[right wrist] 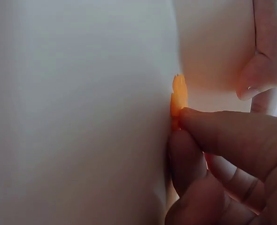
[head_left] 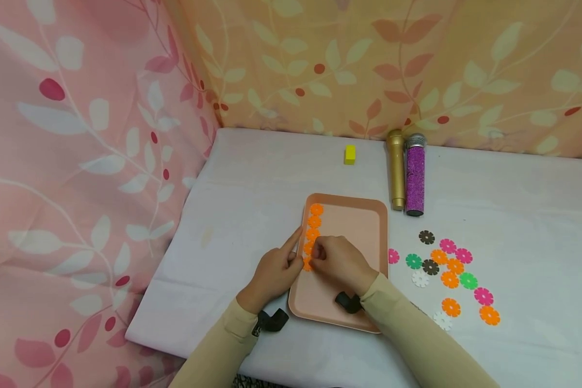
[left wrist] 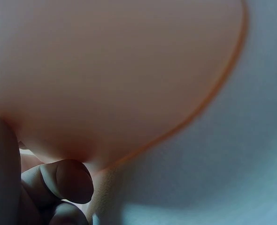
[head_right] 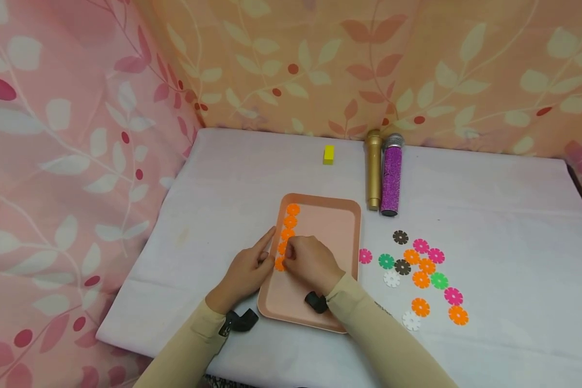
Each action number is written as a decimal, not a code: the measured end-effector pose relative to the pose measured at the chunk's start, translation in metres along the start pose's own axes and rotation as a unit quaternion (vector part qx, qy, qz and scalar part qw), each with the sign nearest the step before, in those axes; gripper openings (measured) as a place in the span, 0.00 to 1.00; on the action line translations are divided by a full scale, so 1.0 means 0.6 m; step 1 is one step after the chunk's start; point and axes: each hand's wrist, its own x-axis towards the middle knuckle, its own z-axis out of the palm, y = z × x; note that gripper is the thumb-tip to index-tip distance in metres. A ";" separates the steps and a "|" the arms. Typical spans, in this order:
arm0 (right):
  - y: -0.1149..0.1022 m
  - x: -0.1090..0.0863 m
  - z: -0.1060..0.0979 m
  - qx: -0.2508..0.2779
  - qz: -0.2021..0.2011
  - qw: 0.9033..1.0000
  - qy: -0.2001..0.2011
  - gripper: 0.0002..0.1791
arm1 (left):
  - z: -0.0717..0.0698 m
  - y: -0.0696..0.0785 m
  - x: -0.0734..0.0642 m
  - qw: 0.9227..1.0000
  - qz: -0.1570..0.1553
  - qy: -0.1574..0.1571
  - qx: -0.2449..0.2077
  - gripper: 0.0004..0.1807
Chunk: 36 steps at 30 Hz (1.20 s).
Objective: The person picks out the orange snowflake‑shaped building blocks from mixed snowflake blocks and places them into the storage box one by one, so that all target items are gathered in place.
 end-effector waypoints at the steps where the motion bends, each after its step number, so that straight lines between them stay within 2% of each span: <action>1: 0.000 0.000 0.000 -0.004 0.001 1.000 0.002 0.10 | 0.000 0.000 0.000 1.000 0.001 0.000 -0.001 0.37; 9: -0.001 -0.003 -0.006 0.004 -0.004 1.000 -0.004 0.10 | 0.001 -0.001 0.001 1.000 0.001 -0.001 -0.005 0.37; 19: -0.007 -0.018 -0.021 -0.012 0.017 1.000 0.006 0.08 | -0.001 0.003 0.001 1.000 0.000 -0.002 -0.011 0.37; 28: -0.018 -0.052 -0.058 -0.014 0.025 0.999 0.019 0.09 | -0.001 0.002 0.000 1.000 0.003 0.001 -0.009 0.36; 36: 0.003 -0.080 -0.104 -0.054 0.021 0.997 0.056 0.10 | 0.000 0.003 0.000 1.000 0.008 0.002 -0.022 0.36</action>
